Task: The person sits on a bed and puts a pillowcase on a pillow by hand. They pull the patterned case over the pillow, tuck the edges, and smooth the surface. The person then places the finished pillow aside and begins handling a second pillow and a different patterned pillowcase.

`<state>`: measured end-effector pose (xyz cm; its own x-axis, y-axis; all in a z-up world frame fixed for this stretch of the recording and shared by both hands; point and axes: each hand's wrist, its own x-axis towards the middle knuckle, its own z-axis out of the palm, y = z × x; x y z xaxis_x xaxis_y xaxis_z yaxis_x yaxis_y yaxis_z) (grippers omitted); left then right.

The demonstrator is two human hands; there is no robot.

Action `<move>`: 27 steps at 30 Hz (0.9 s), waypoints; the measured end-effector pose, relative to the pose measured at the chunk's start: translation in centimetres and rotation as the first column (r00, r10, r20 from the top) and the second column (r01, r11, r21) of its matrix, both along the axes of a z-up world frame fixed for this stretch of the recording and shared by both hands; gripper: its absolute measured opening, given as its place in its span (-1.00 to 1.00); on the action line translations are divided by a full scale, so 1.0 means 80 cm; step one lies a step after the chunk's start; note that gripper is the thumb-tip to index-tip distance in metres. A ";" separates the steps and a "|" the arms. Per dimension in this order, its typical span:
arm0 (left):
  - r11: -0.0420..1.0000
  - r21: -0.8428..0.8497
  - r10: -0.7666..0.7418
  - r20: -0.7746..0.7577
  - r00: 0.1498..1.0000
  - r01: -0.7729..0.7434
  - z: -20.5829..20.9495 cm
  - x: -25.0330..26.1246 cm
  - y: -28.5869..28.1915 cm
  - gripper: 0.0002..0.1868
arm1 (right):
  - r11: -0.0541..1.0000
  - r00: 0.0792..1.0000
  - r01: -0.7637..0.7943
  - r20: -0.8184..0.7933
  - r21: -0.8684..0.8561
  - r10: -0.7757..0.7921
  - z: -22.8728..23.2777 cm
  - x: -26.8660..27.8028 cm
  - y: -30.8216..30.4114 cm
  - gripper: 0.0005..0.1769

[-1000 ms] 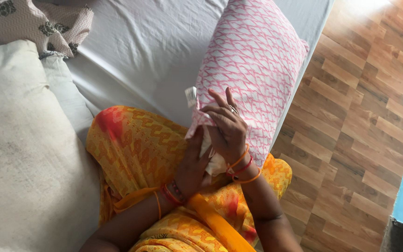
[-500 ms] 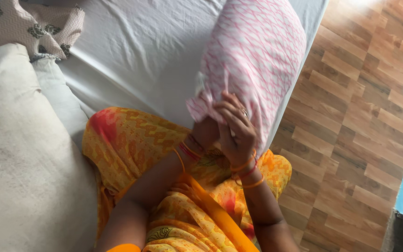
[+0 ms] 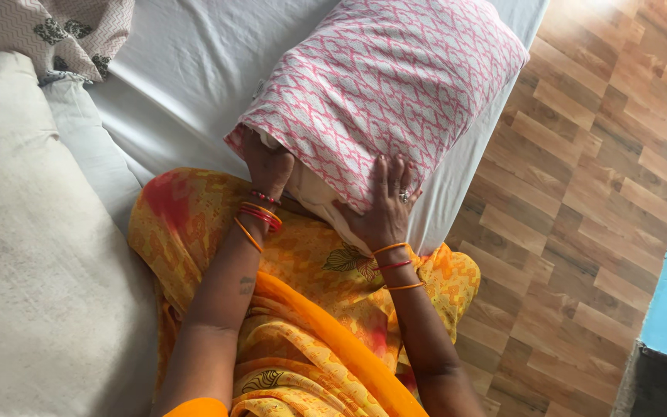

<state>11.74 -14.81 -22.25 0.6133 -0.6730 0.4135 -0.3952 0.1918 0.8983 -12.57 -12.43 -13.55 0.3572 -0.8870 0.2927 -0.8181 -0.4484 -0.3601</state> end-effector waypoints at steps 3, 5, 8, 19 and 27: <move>0.992 0.110 0.048 0.149 0.988 -0.064 -0.017 0.008 -0.005 -0.50 | 0.998 0.997 -0.031 0.063 -0.046 0.034 0.006 -0.010 -0.013 0.04; 0.982 0.170 0.037 0.229 0.973 -0.078 -0.001 0.012 0.004 -0.43 | 0.992 1.000 -0.017 0.002 -0.129 0.017 0.009 -0.016 -0.020 -0.21; 0.966 0.259 -0.060 0.259 0.964 -0.010 0.054 0.012 0.020 -0.27 | 0.985 0.994 -0.001 0.108 -0.170 0.019 0.018 -0.027 -0.029 -0.44; 0.842 0.436 -0.388 0.080 0.918 0.318 0.147 -0.006 0.041 0.03 | 0.984 0.907 0.082 0.420 -0.157 -0.009 0.046 -0.066 -0.117 -0.60; 0.684 0.699 -0.468 0.201 0.861 0.209 0.115 -0.025 0.068 -0.29 | 0.991 0.882 0.112 0.467 -0.070 -0.067 0.032 -0.080 -0.122 -0.61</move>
